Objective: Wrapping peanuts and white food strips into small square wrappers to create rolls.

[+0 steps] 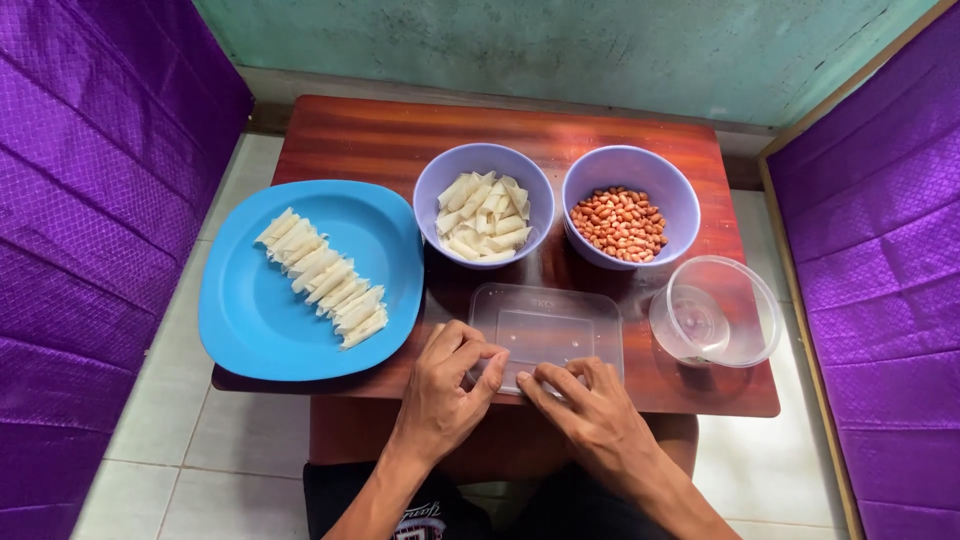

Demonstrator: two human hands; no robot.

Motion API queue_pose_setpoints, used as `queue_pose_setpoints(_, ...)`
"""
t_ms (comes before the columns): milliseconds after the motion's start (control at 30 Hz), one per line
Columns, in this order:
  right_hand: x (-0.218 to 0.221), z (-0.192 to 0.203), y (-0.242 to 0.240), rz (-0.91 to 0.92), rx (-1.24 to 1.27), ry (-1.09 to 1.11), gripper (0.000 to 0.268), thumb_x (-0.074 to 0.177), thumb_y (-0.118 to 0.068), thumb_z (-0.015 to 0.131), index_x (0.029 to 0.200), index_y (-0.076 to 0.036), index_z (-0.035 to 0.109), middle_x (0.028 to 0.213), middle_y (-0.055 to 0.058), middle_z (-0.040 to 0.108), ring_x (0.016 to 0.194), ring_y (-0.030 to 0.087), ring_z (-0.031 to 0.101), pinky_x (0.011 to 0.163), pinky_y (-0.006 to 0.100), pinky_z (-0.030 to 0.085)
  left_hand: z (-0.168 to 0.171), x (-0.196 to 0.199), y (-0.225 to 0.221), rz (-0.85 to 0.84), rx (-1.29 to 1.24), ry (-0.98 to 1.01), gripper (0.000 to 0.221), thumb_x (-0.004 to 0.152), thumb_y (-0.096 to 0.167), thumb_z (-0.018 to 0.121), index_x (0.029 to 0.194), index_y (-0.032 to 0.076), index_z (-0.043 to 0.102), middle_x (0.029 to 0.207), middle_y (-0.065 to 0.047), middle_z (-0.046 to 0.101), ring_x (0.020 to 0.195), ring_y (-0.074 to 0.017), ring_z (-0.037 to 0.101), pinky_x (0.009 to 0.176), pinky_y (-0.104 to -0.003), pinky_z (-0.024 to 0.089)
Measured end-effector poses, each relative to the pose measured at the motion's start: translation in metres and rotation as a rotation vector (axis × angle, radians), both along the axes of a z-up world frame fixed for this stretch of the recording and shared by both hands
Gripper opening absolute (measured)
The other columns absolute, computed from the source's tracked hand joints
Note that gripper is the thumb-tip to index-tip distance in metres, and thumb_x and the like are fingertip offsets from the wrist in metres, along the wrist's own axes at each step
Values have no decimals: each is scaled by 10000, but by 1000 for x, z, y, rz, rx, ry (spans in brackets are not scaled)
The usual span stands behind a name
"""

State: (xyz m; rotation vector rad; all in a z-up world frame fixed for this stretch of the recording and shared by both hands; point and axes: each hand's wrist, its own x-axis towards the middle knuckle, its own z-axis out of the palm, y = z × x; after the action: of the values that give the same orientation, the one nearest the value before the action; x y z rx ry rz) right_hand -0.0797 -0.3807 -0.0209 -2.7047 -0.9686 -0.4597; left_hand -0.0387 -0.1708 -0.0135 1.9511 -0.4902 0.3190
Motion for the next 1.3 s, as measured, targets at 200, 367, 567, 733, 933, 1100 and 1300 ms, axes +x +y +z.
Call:
queue_pose_setpoints(200,4,11,-6,-22,114,106,579,700,-123,721,1273,-193,677,1270,13,609,1058,243,523,935,424,383,1,3,-6,44,27,61,114,868,163,713,871,56,750,833,-10,601,709,-141,484,582,-271,441)
queue_pose_setpoints(367,19,16,7,4,231,101,300,787,-271,784,1070,-182,744,1146,-4,649,1056,236,532,947,409,396,4,3,-10,103,38,103,130,876,166,693,884,50,751,837,-24,605,744,-160,542,646,-290,486)
queue_pose_setpoints(567,25,31,11,-41,365,127,137,811,-199,772,939,-149,758,1037,2,684,932,191,552,846,341,439,24,7,-3,131,14,57,161,896,210,685,894,64,753,841,-24,627,744,-154,564,645,-283,492)
queue_pose_setpoints(733,59,53,16,-229,565,69,217,798,-47,758,1015,-46,765,983,75,724,817,187,640,710,300,545,66,62,9,138,5,-117,136,911,117,664,1000,47,738,884,-28,680,756,-161,561,682,-294,497)
queue_pose_setpoints(933,106,50,36,-347,827,-51,299,966,-59,650,1256,-63,719,741,90,742,658,230,722,631,364,580,35,165,-15,104,316,-259,175,915,129,664,1067,141,750,887,-72,632,875,-322,610,775,-448,513)
queue_pose_setpoints(1100,115,29,34,-320,884,-207,275,947,-36,664,1208,-55,749,720,89,736,644,221,735,620,344,590,12,200,-39,52,655,-106,230,783,166,794,1007,189,749,959,-41,571,960,-288,554,785,-426,443)
queue_pose_setpoints(1300,116,28,29,-286,937,-189,246,955,-29,654,1175,-42,763,728,94,728,645,201,731,627,337,598,2,205,-34,59,619,-134,116,790,198,783,839,214,679,907,5,564,960,-262,543,797,-422,421)
